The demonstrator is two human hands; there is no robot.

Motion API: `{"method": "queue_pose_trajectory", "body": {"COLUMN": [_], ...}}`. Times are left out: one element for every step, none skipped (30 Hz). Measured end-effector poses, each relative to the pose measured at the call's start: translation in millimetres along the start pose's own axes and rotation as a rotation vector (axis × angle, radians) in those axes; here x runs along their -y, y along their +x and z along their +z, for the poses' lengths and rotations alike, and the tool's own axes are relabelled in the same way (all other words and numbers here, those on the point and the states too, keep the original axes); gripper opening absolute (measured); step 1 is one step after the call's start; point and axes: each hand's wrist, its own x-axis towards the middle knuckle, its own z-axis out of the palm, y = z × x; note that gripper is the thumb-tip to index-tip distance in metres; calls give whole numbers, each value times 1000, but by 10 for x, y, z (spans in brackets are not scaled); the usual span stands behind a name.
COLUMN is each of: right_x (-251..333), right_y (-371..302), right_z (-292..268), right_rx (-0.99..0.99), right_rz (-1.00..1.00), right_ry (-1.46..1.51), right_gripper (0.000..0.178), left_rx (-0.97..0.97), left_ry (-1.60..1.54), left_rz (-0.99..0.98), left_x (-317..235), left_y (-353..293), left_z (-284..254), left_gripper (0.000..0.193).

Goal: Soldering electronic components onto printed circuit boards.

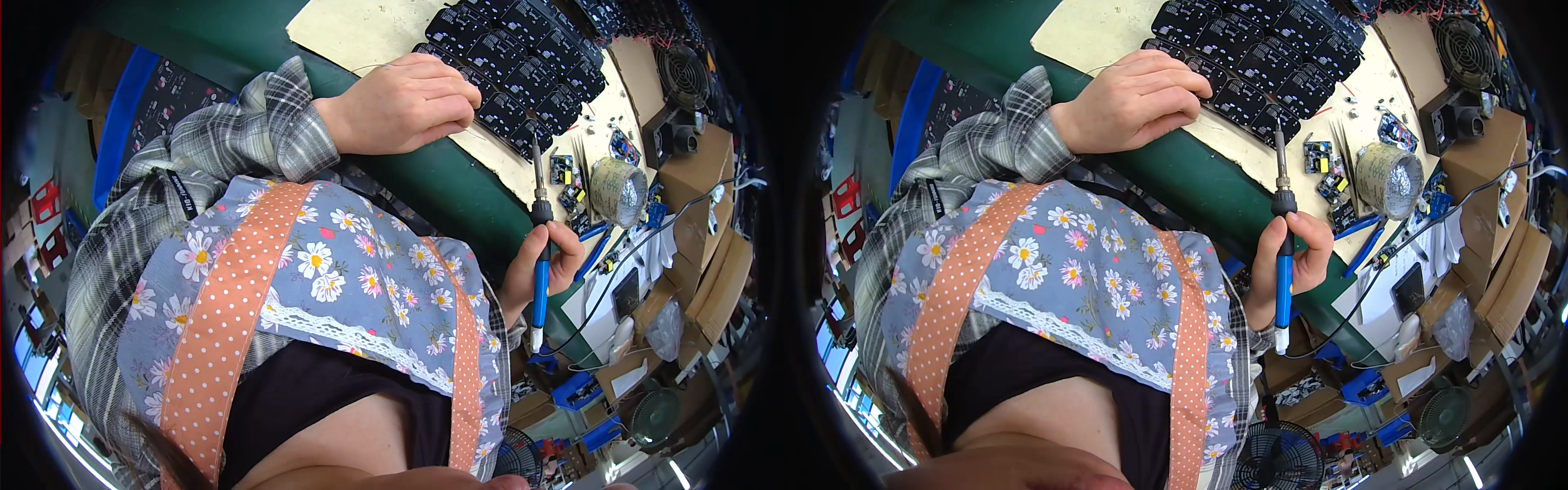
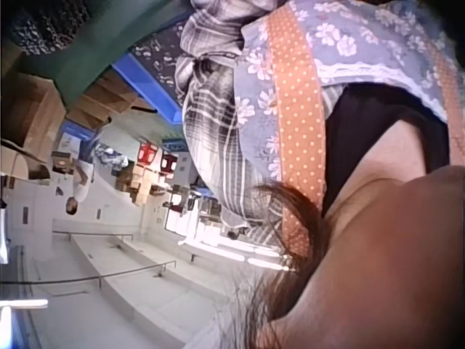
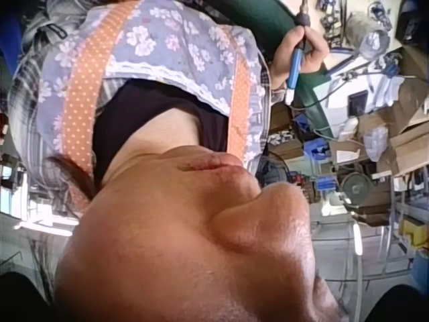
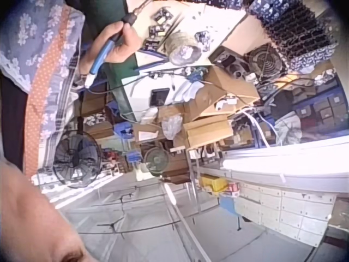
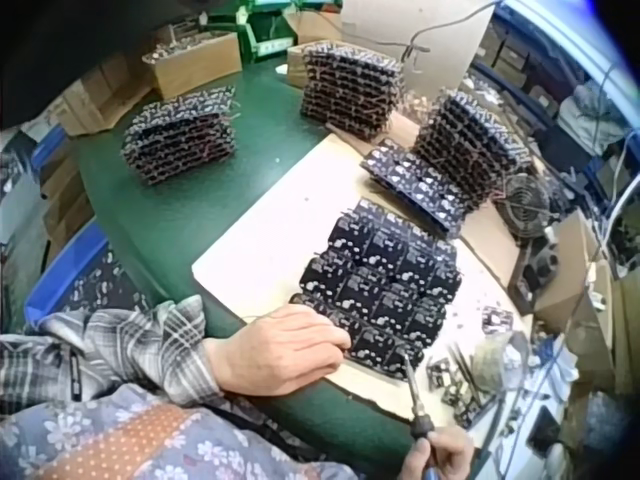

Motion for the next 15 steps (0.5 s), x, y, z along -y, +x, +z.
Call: {"method": "queue_pose_trajectory", "body": {"right_x": [15,14,14,12,4,-13,-33,-59,-81,-116,-181,-220,-252,-266,-314], "right_y": [4,-7,-19,-31,-35,-30,-26,-35,-35,-17,23,36,63,93,131], "right_z": [9,6,-2,-10,-24,-46,-60,-64,-108,-169,-218,-283,-321,-334,-333], "right_rx": [5,4,-8,-20,-21,-66,-111,-203,-297,-389,-552,-660,-692,-722,-678], "right_rz": [-20,-19,-19,-19,-20,-50,-80,-54,-108,-162,-246,-201,-120,-38,78], "right_ry": [-3,-4,26,55,54,50,45,15,-99,-212,-328,-290,-354,-417,-304], "right_gripper": [15,15,15,16,16,15,15,14,14,15,16,16,17,17,17], "left_rx": [1,3,3,2,1,-1,-4,-55,-104,-104,-115,-124,-151,-150,-141], "left_ry": [-1,-9,-16,-16,-17,-15,-12,14,37,37,76,108,107,103,108], "left_rz": [0,1,0,1,5,6,3,17,33,32,6,-16,9,10,-42], "left_x": [1,2,5,11,21,18,15,15,15,15,18,25,61,63,65], "left_y": [0,-1,0,-1,0,-3,1,14,33,55,79,101,153,184,225], "left_z": [6,14,19,25,31,27,11,-18,-47,-79,-118,-139,-122,-101,-87], "left_gripper": [15,15,15,15,14,14,14,14,13,13,13,13,14,14,12]}}
